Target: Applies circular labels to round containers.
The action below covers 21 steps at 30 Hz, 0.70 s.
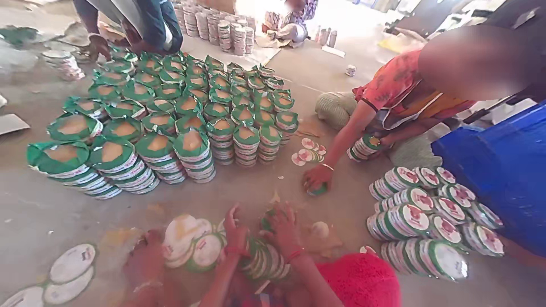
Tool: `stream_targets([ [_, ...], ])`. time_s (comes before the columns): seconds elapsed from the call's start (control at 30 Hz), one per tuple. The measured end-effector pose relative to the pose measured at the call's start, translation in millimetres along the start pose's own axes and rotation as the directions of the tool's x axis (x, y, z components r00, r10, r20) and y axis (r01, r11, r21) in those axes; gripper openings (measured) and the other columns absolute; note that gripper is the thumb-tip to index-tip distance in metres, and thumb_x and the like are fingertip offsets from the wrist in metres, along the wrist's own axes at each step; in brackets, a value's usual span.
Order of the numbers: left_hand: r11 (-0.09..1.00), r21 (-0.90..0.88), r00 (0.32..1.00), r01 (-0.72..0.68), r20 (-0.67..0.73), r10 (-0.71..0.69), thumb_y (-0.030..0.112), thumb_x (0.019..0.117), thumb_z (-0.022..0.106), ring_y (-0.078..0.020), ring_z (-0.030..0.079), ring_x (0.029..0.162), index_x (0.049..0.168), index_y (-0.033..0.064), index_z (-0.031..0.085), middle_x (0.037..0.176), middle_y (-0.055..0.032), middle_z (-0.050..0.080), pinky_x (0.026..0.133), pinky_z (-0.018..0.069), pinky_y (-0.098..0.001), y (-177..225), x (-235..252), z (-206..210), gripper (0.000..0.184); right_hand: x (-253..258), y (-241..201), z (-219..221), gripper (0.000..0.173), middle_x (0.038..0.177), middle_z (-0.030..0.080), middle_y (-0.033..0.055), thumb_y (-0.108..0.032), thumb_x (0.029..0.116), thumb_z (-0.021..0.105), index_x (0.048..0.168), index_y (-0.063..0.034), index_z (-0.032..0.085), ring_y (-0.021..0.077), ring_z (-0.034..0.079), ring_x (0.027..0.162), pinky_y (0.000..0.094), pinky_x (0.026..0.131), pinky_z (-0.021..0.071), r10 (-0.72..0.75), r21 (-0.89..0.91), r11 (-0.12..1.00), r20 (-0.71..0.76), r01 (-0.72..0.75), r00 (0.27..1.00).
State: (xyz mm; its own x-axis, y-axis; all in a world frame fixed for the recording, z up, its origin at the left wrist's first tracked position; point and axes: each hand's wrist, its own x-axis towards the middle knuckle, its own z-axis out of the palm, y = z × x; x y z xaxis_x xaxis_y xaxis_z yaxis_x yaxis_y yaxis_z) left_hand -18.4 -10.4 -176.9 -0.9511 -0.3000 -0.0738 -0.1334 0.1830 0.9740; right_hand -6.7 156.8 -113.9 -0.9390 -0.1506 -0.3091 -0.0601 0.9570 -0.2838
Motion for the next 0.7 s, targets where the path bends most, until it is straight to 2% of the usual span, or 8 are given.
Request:
stream_targets([
  [0.1, 0.994, -0.009, 0.992, 0.108, 0.073, -0.107, -0.004, 0.0923, 0.059, -0.0321, 0.06, 0.119, 0.142, -0.0047, 0.049, 0.136, -0.0237, 0.058, 0.097, 0.0511, -0.0446, 14, 18, -20, 0.051, 1, 5, 2, 0.07, 0.167, 0.03, 0.0099, -0.068, 0.094, 0.052, 0.149, -0.0248, 0.055, 0.0429, 0.01, 0.157, 0.0689, 0.123, 0.0039, 0.067, 0.024, 0.998, -0.115, -0.064, 0.991],
  [0.17, 0.969, 0.226, 0.94, 0.104, 0.295, -0.17, 0.007, 0.0912, 0.072, -0.0322, 0.062, 0.118, 0.137, -0.0039, 0.055, 0.132, -0.0232, 0.061, 0.1, 0.0506, -0.0456, 30, 33, -46, 0.05, 0, 11, 6, 0.075, 0.17, 0.023, 0.0086, -0.07, 0.0937, 0.052, 0.153, -0.0237, 0.05, 0.0443, 0.005, 0.157, 0.0715, 0.121, 0.0017, 0.115, 0.023, 0.993, -0.072, -0.114, 0.991],
  [0.27, 0.767, 0.602, 0.739, -0.224, 0.618, -0.269, 0.027, 0.0819, 0.086, -0.0389, 0.057, 0.124, 0.13, 0.0056, 0.066, 0.129, -0.0211, 0.064, 0.108, 0.0415, -0.0562, 46, 48, -67, 0.057, -2, 12, 3, 0.064, 0.17, 0.024, 0.0057, -0.065, 0.0959, 0.053, 0.149, -0.0287, 0.055, 0.0436, 0.004, 0.157, 0.0716, 0.12, 0.0053, 0.085, 0.145, 0.986, -0.036, -0.079, 0.996],
  [0.33, 0.626, 0.676, 0.649, -0.39, 0.684, -0.334, 0.03, 0.0761, 0.089, -0.0478, 0.046, 0.131, 0.132, 0.0153, 0.067, 0.138, -0.0221, 0.056, 0.106, 0.0392, -0.0655, 38, 42, -62, 0.062, -7, 13, 3, 0.06, 0.166, 0.032, 0.0093, -0.06, 0.0965, 0.057, 0.146, -0.025, 0.059, 0.0444, 0.008, 0.157, 0.0707, 0.121, 0.0078, 0.072, 0.279, 0.96, -0.116, -0.037, 0.991],
  [0.4, 0.594, 0.678, 0.652, -0.434, 0.691, -0.312, 0.026, 0.0763, 0.089, -0.0504, 0.044, 0.131, 0.128, 0.0146, 0.068, 0.14, -0.0231, 0.054, 0.105, 0.0396, -0.0672, 29, 37, -57, 0.057, -9, 16, 4, 0.061, 0.163, 0.037, 0.014, -0.058, 0.096, 0.058, 0.146, -0.0228, 0.059, 0.0462, 0.013, 0.155, 0.0702, 0.121, 0.012, 0.079, 0.343, 0.939, -0.214, -0.001, 0.974],
  [0.53, 0.628, 0.61, 0.714, -0.484, 0.69, -0.119, 0.029, 0.0891, 0.078, -0.0406, 0.059, 0.118, 0.103, 0.006, 0.077, 0.114, -0.0181, 0.07, 0.105, 0.0438, -0.0572, 31, 37, -58, 0.027, -20, 23, -1, 0.058, 0.161, 0.04, 0.0161, -0.054, 0.0962, 0.061, 0.143, -0.0191, 0.062, 0.0484, 0.021, 0.152, 0.0691, 0.118, 0.0219, 0.103, 0.402, 0.915, -0.305, 0.03, 0.947],
  [0.63, 0.662, 0.568, 0.757, -0.49, 0.653, 0.0, 0.024, 0.0935, 0.074, -0.0346, 0.064, 0.115, 0.101, 0.0067, 0.079, 0.108, -0.0132, 0.075, 0.106, 0.0455, -0.0519, 40, 41, -64, 0.02, -25, 26, -3, 0.054, 0.158, 0.044, 0.0168, -0.049, 0.0971, 0.061, 0.14, -0.0162, 0.064, 0.0476, 0.027, 0.15, 0.0672, 0.118, 0.0265, 0.126, 0.455, 0.889, -0.354, 0.053, 0.927],
  [0.7, 0.646, 0.57, 0.771, -0.507, 0.635, 0.045, 0.02, 0.0954, 0.071, -0.036, 0.064, 0.118, 0.104, 0.0069, 0.079, 0.111, -0.0144, 0.075, 0.106, 0.0454, -0.0533, 48, 42, -66, 0.018, -24, 25, -5, 0.052, 0.156, 0.046, 0.018, -0.047, 0.0986, 0.06, 0.139, -0.0142, 0.065, 0.0463, 0.03, 0.15, 0.0648, 0.118, 0.0279, 0.134, 0.495, 0.866, -0.359, 0.067, 0.924],
])
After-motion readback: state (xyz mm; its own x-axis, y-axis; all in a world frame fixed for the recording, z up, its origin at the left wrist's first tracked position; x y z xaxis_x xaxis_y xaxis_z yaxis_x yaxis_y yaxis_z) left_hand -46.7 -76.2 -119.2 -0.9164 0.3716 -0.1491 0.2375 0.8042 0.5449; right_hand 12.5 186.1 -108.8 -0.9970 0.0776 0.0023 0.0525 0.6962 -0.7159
